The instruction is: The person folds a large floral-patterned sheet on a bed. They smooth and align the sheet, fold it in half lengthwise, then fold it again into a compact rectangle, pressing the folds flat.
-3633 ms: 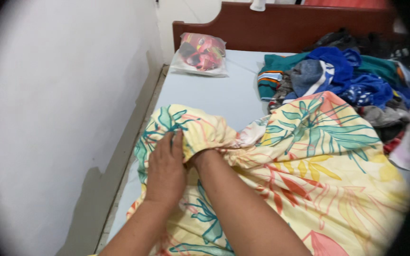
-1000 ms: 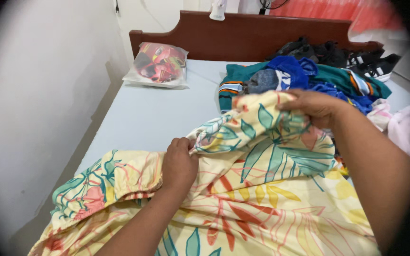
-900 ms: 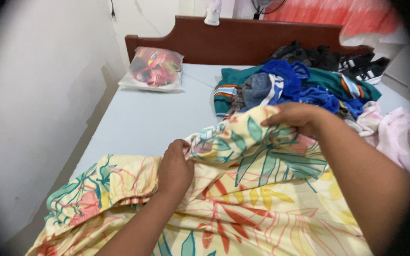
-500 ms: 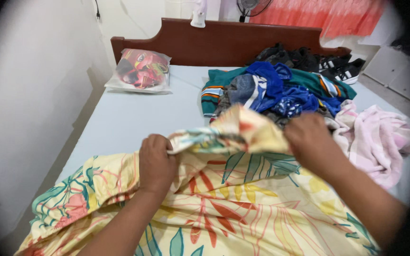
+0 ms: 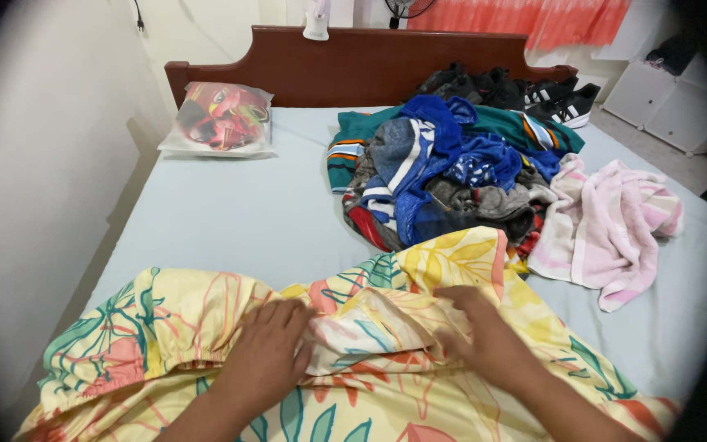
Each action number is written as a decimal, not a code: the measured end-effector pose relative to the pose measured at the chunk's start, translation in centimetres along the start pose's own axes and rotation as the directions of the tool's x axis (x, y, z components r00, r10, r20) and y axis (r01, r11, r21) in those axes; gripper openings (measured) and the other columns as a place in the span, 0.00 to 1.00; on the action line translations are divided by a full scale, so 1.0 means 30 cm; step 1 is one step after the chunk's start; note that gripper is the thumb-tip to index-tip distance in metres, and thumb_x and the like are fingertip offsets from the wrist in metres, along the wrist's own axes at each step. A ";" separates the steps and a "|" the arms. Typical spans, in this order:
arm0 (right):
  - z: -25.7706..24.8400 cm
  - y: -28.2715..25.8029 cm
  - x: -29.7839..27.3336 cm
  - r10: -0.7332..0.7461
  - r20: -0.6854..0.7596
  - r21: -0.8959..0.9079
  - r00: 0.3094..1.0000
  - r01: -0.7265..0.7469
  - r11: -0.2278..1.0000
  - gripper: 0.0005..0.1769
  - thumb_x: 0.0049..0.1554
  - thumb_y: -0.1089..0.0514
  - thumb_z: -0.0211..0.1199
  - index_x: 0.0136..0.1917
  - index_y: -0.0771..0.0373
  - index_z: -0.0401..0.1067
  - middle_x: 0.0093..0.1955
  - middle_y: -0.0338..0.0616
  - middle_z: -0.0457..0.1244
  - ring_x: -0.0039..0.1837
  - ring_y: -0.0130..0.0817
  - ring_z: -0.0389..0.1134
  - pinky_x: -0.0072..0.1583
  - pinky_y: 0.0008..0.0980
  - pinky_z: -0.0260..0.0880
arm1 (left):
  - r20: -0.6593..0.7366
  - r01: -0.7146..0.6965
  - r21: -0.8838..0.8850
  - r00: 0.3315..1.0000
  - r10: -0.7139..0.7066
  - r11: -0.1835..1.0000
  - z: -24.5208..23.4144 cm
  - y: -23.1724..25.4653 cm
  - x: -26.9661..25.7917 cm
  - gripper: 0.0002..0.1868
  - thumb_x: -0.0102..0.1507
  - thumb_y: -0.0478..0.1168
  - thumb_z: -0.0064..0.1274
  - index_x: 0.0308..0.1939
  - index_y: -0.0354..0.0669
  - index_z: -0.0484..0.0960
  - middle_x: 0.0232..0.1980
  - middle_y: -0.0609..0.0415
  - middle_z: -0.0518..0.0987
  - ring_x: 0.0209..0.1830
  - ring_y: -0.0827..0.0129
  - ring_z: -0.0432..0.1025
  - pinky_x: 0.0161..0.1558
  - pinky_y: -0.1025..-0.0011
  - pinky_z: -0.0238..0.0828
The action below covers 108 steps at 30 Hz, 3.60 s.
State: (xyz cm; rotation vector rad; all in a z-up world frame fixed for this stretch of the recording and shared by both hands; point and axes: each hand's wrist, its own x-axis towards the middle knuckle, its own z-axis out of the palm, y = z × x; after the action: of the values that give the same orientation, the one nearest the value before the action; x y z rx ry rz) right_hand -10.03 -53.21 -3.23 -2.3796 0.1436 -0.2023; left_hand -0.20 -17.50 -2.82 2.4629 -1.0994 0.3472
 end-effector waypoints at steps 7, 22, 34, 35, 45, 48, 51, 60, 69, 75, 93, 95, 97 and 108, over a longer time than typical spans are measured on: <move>0.026 0.052 -0.006 0.149 0.468 -0.451 0.871 0.091 0.888 0.17 0.51 0.61 0.59 0.54 0.55 0.77 0.56 0.42 0.69 0.59 0.43 0.72 0.60 0.39 0.72 | 0.541 0.230 0.206 0.783 -0.307 0.951 -0.066 -0.084 -0.037 0.32 0.60 0.50 0.58 0.68 0.50 0.71 0.66 0.51 0.71 0.71 0.59 0.60 0.72 0.44 0.43; -0.149 0.149 0.511 0.123 0.036 -0.910 0.992 -0.018 0.415 0.17 0.57 0.52 0.62 0.59 0.56 0.75 0.63 0.44 0.68 0.69 0.45 0.66 0.69 0.63 0.58 | 0.545 0.197 0.566 0.639 -0.543 0.800 -0.162 -0.649 0.098 0.40 0.55 0.40 0.55 0.73 0.52 0.65 0.74 0.50 0.66 0.78 0.56 0.54 0.74 0.49 0.39; -0.311 0.491 0.544 0.109 -0.316 -0.836 0.942 -0.331 0.438 0.23 0.54 0.49 0.67 0.62 0.53 0.75 0.65 0.48 0.66 0.67 0.50 0.68 0.60 0.60 0.68 | 0.300 0.240 0.621 0.806 -0.509 0.746 -0.246 -0.764 -0.053 0.25 0.57 0.53 0.56 0.58 0.57 0.80 0.60 0.54 0.78 0.63 0.56 0.72 0.63 0.54 0.70; -0.300 0.482 0.549 0.141 -0.289 -0.813 0.947 -0.320 0.487 0.26 0.51 0.50 0.68 0.64 0.51 0.73 0.66 0.47 0.65 0.68 0.50 0.65 0.62 0.64 0.64 | 0.365 0.194 0.633 0.778 -0.510 0.749 -0.256 -0.769 -0.057 0.29 0.55 0.56 0.59 0.60 0.61 0.79 0.62 0.56 0.76 0.66 0.57 0.69 0.65 0.52 0.66; -0.291 0.225 0.469 0.172 -0.019 -0.863 0.985 -0.103 0.494 0.23 0.52 0.42 0.69 0.59 0.48 0.73 0.56 0.41 0.71 0.64 0.42 0.71 0.62 0.54 0.65 | 0.333 0.325 0.587 0.738 -0.587 0.741 -0.371 -0.784 -0.095 0.26 0.53 0.49 0.63 0.55 0.50 0.82 0.55 0.51 0.83 0.61 0.59 0.76 0.73 0.59 0.60; -0.331 0.217 0.400 0.078 -0.071 -0.843 0.994 -0.102 0.527 0.18 0.52 0.47 0.70 0.54 0.52 0.73 0.53 0.40 0.72 0.60 0.44 0.73 0.62 0.49 0.66 | 0.121 0.373 0.493 0.865 -0.486 0.786 -0.413 -0.782 -0.173 0.19 0.52 0.45 0.64 0.45 0.44 0.82 0.48 0.49 0.82 0.54 0.54 0.77 0.57 0.62 0.74; -0.322 0.233 0.289 -0.076 -0.116 -0.838 0.990 -0.056 0.543 0.20 0.49 0.51 0.71 0.53 0.54 0.71 0.52 0.41 0.69 0.58 0.44 0.71 0.59 0.46 0.67 | 0.014 0.304 0.540 0.929 -0.370 0.785 -0.431 -0.760 -0.295 0.13 0.50 0.39 0.60 0.38 0.44 0.78 0.43 0.51 0.79 0.49 0.54 0.75 0.50 0.60 0.73; -0.270 0.311 -0.120 -0.252 -0.162 -0.790 0.954 0.028 0.613 0.15 0.46 0.64 0.63 0.48 0.53 0.70 0.47 0.37 0.65 0.57 0.40 0.67 0.63 0.42 0.61 | -0.081 -0.021 0.539 0.994 0.077 0.842 -0.278 -0.740 -0.718 0.21 0.42 0.51 0.54 0.36 0.48 0.76 0.39 0.54 0.76 0.41 0.57 0.73 0.43 0.58 0.69; -0.240 0.383 -0.328 -0.288 -0.041 -0.729 0.957 0.168 0.664 0.21 0.43 0.65 0.60 0.52 0.52 0.69 0.55 0.40 0.65 0.64 0.40 0.64 0.64 0.42 0.60 | -0.087 -0.141 0.452 0.976 0.201 0.881 -0.151 -0.840 -0.879 0.19 0.48 0.54 0.51 0.36 0.45 0.79 0.39 0.51 0.79 0.35 0.56 0.74 0.38 0.58 0.68; -0.252 0.564 -0.249 0.385 0.261 -0.674 0.885 -0.118 0.729 0.20 0.51 0.58 0.64 0.58 0.45 0.77 0.70 0.32 0.61 0.72 0.37 0.61 0.67 0.39 0.66 | -0.051 0.410 0.052 0.912 -0.408 0.910 -0.267 -0.720 -0.860 0.21 0.56 0.53 0.51 0.41 0.40 0.82 0.44 0.45 0.81 0.41 0.52 0.76 0.45 0.57 0.71; -0.201 0.529 0.076 0.474 -0.365 -0.553 0.801 -0.596 0.582 0.27 0.68 0.38 0.44 0.60 0.55 0.76 0.58 0.54 0.71 0.61 0.55 0.71 0.61 0.52 0.71 | 0.286 0.726 0.554 0.294 -0.912 0.408 -0.155 -0.711 -0.419 0.28 0.67 0.61 0.44 0.54 0.44 0.86 0.63 0.43 0.79 0.67 0.50 0.71 0.66 0.50 0.67; -0.244 0.563 0.058 0.442 -0.464 -0.489 0.768 -0.638 0.595 0.26 0.69 0.39 0.44 0.60 0.56 0.76 0.57 0.56 0.71 0.60 0.57 0.71 0.59 0.53 0.71 | 0.261 0.710 0.586 0.290 -0.921 0.390 -0.157 -0.717 -0.425 0.28 0.67 0.61 0.44 0.54 0.45 0.85 0.64 0.45 0.79 0.68 0.52 0.70 0.67 0.49 0.65; -0.287 0.596 0.033 0.404 -0.556 -0.433 0.727 -0.668 0.605 0.25 0.70 0.41 0.45 0.61 0.57 0.76 0.57 0.58 0.71 0.59 0.59 0.71 0.59 0.55 0.71 | 0.221 0.693 0.622 0.290 -0.931 0.363 -0.119 -0.686 -0.418 0.27 0.66 0.60 0.44 0.55 0.47 0.85 0.65 0.46 0.78 0.70 0.54 0.69 0.69 0.47 0.63; -0.299 0.568 -0.078 0.295 -0.653 -0.316 0.697 -0.606 0.730 0.34 0.59 0.33 0.58 0.59 0.66 0.73 0.57 0.65 0.65 0.61 0.65 0.66 0.57 0.60 0.66 | -0.238 0.371 0.435 0.926 -0.293 0.820 0.040 -0.325 -0.307 0.26 0.62 0.59 0.45 0.58 0.53 0.80 0.73 0.52 0.72 0.79 0.61 0.61 0.77 0.33 0.51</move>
State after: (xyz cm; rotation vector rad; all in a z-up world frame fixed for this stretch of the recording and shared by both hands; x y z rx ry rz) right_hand -14.76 -71.21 -8.71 -2.6174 1.2367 -0.6968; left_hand 1.16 -6.25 -10.10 2.9222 -0.5339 0.7656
